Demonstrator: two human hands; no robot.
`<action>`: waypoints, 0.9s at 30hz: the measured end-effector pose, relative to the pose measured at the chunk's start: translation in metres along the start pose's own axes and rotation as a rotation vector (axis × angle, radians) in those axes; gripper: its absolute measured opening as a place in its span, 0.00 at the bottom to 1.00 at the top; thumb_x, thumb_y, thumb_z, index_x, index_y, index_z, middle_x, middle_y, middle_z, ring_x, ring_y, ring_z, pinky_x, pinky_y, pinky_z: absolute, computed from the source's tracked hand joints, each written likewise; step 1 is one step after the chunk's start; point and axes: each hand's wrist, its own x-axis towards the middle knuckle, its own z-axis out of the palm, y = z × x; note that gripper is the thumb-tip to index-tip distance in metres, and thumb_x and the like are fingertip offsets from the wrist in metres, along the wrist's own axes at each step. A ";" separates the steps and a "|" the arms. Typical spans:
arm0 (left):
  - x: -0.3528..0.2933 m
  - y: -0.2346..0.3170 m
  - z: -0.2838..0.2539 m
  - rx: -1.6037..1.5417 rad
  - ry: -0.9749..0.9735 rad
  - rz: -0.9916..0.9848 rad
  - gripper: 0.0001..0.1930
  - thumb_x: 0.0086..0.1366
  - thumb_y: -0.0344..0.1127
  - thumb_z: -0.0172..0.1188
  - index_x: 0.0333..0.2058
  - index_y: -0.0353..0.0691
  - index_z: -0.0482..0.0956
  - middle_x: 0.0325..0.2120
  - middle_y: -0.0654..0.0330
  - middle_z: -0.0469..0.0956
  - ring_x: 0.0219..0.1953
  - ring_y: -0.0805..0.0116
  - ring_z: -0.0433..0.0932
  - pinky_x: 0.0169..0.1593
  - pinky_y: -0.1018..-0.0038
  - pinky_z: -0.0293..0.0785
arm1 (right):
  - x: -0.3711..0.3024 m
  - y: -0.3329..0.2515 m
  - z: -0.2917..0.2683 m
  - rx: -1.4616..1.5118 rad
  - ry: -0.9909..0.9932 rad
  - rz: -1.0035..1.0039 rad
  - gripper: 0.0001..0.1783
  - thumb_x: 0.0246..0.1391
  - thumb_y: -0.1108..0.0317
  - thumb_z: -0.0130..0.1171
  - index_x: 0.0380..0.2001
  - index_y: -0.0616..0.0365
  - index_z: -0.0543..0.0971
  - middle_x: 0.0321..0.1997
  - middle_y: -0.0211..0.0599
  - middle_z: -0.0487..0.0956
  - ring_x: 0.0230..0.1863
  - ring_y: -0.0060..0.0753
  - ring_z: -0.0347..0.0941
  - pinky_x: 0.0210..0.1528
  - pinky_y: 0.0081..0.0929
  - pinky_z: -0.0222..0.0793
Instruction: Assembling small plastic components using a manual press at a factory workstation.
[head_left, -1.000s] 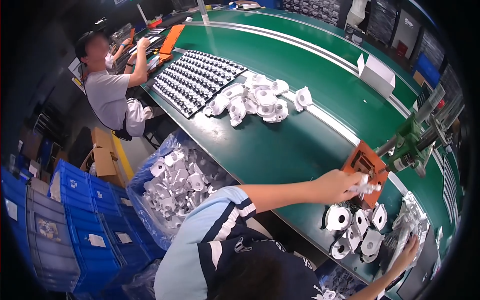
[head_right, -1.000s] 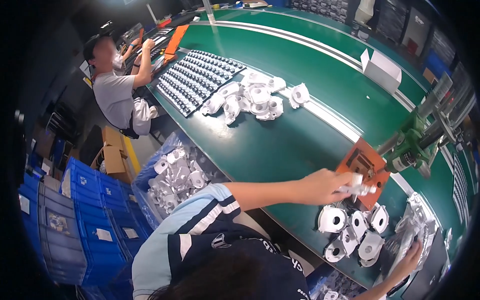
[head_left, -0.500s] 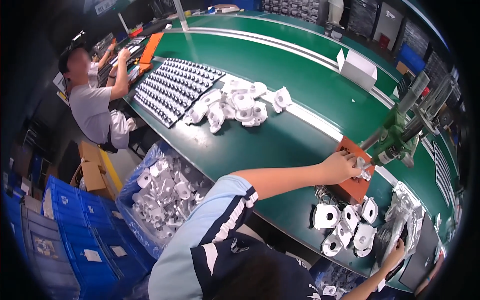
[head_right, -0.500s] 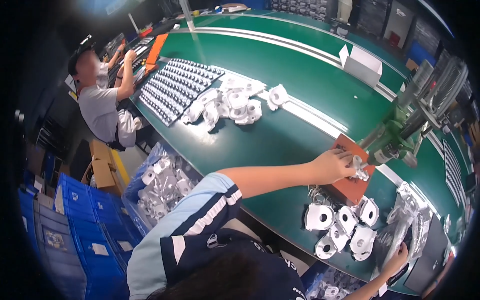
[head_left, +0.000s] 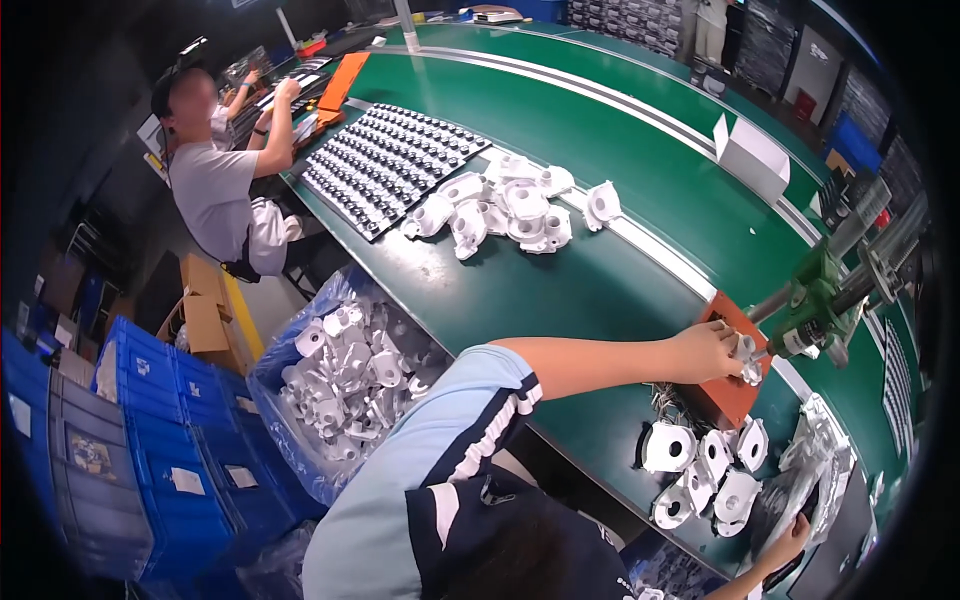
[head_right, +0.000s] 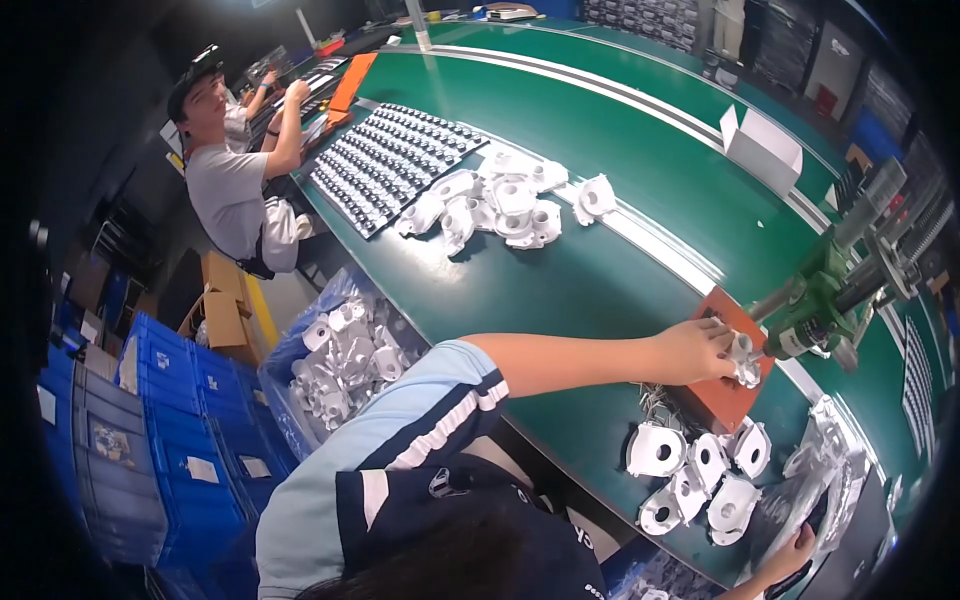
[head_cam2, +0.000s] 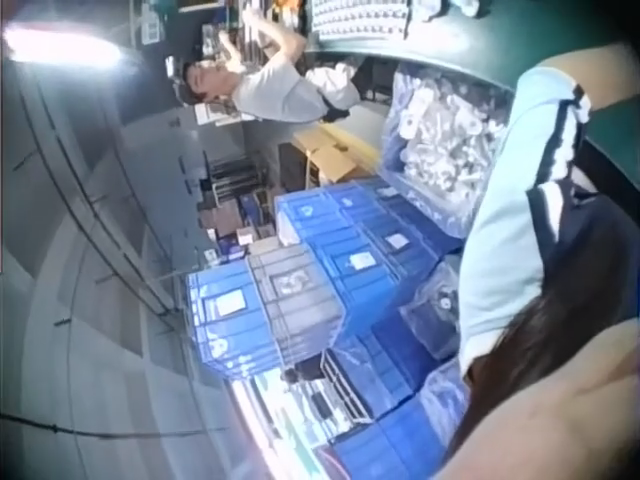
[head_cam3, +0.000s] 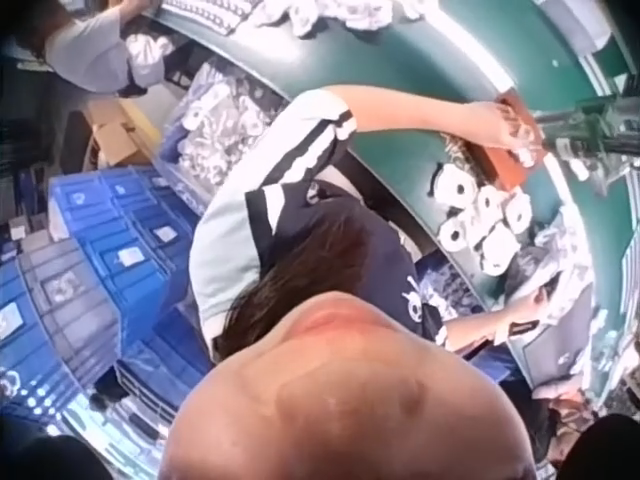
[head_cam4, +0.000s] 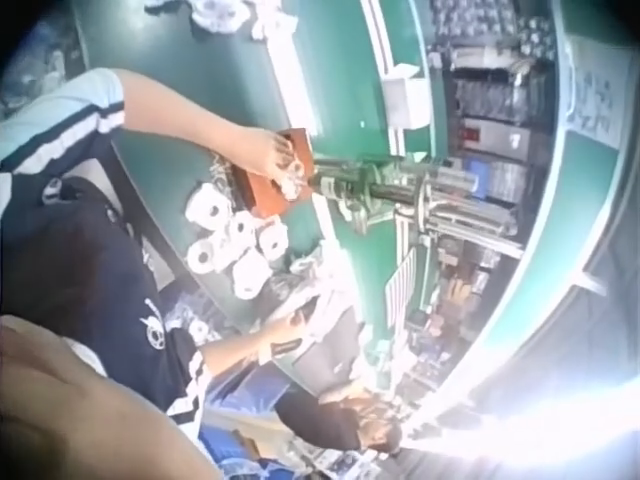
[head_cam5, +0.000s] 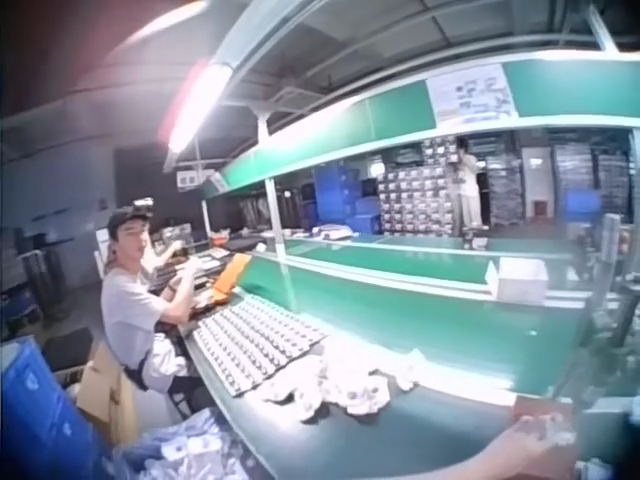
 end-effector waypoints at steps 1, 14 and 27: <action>0.002 0.002 -0.002 -0.039 0.029 -0.001 0.06 0.54 0.35 0.52 0.30 0.45 0.74 0.31 0.51 0.75 0.38 0.53 0.75 0.43 0.61 0.70 | 0.000 0.000 -0.001 0.037 0.000 0.018 0.14 0.54 0.72 0.51 0.43 0.65 0.74 0.42 0.44 0.77 0.43 0.38 0.73 0.48 0.29 0.66; -0.001 0.013 -0.017 -0.046 -0.173 -0.095 0.08 0.54 0.30 0.57 0.34 0.39 0.74 0.45 0.48 0.71 0.50 0.47 0.70 0.54 0.58 0.66 | -0.014 -0.135 -0.041 0.219 0.316 -0.097 0.10 0.49 0.73 0.57 0.37 0.62 0.80 0.34 0.37 0.80 0.32 0.24 0.75 0.38 0.19 0.68; 0.002 -0.001 -0.001 -0.041 -0.120 -0.120 0.06 0.55 0.31 0.57 0.32 0.38 0.74 0.43 0.49 0.75 0.50 0.51 0.71 0.56 0.61 0.65 | 0.004 -0.289 0.065 0.290 -0.147 -0.711 0.07 0.43 0.73 0.62 0.30 0.56 0.81 0.32 0.33 0.81 0.32 0.33 0.75 0.38 0.27 0.66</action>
